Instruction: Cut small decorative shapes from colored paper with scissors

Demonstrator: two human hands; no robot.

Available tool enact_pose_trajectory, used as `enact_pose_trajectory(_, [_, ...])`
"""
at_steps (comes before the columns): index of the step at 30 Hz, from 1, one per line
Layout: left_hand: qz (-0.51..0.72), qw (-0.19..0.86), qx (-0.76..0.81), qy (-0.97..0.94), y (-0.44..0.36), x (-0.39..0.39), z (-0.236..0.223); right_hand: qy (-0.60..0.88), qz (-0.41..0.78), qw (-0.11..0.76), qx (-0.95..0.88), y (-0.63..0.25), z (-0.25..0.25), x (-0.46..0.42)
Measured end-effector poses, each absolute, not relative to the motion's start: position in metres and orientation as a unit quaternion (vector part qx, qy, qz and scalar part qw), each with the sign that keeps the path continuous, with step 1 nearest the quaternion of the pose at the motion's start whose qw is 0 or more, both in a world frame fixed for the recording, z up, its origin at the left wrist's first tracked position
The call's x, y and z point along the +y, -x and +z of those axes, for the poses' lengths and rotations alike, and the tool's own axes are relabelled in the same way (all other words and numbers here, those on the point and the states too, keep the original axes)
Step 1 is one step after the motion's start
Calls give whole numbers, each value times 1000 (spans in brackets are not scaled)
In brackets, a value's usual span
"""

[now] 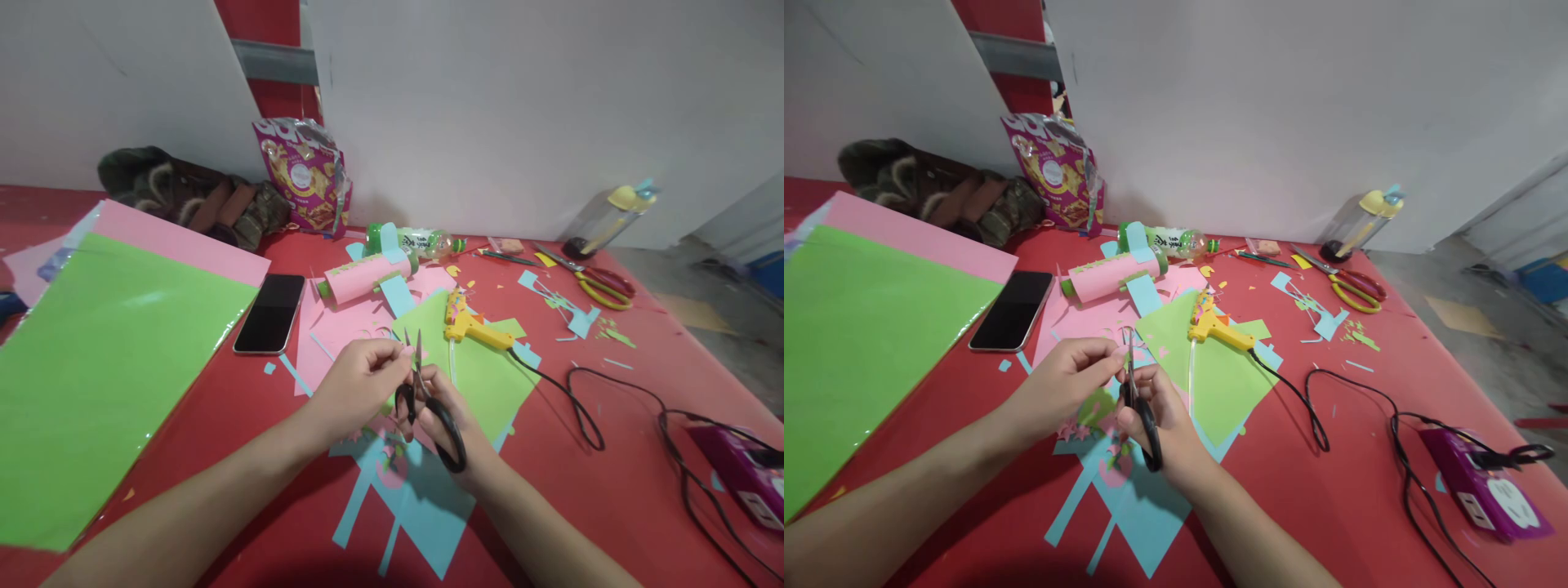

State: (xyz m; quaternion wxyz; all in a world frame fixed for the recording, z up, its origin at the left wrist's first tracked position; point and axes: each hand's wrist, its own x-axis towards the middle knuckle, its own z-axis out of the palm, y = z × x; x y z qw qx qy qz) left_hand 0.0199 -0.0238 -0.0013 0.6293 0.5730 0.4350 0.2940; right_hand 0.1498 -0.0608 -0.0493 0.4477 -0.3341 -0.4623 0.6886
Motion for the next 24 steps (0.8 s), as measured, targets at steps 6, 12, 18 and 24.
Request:
enact_pose_trajectory(6, [310, 625, 445, -562, -21, -24, 2, 340, 688, 446, -460, -149, -48, -62])
enact_pose_trajectory(12, [305, 666, 440, -520, -24, -25, 4, 339, 682, 452, -465, -150, -51, -61])
enact_pose_trajectory(18, [308, 653, 452, -525, -23, -25, 2, 344, 681, 453, -461, -149, -49, -61])
enact_pose_trajectory(24, [300, 652, 458, -525, -24, -25, 1, 343, 682, 460, -454, -148, -51, -62])
